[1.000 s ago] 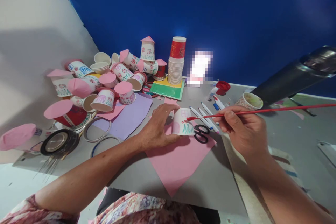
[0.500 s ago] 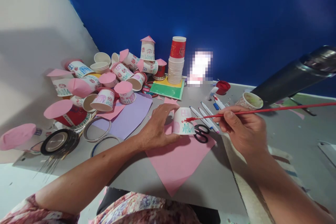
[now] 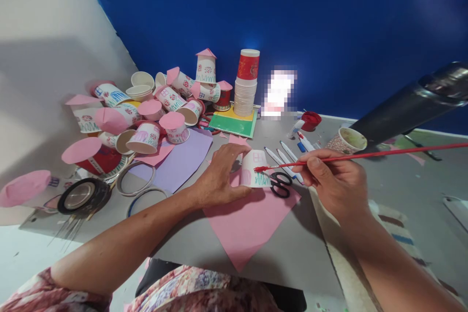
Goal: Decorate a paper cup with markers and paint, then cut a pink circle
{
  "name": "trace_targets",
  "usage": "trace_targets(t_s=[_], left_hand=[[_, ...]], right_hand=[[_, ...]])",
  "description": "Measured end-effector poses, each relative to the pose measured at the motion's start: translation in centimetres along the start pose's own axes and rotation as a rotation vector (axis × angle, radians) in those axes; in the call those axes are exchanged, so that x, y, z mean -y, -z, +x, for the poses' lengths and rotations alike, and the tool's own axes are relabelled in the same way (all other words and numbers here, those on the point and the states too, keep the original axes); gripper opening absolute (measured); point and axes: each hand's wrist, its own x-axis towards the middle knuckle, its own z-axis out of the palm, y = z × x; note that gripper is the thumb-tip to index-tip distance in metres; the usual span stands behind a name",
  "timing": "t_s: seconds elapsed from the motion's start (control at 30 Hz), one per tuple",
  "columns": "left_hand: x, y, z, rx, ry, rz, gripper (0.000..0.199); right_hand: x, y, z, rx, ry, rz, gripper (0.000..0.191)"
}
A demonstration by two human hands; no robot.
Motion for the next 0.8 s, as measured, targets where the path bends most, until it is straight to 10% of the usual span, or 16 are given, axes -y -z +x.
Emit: trace_targets(t_s=[0.8], left_hand=[[-0.40,0.10,-0.02,0.006,0.018,0.011,0.066]], right_hand=[[0.58,-0.23,0.14,-0.084,0.028,-0.004,0.026]])
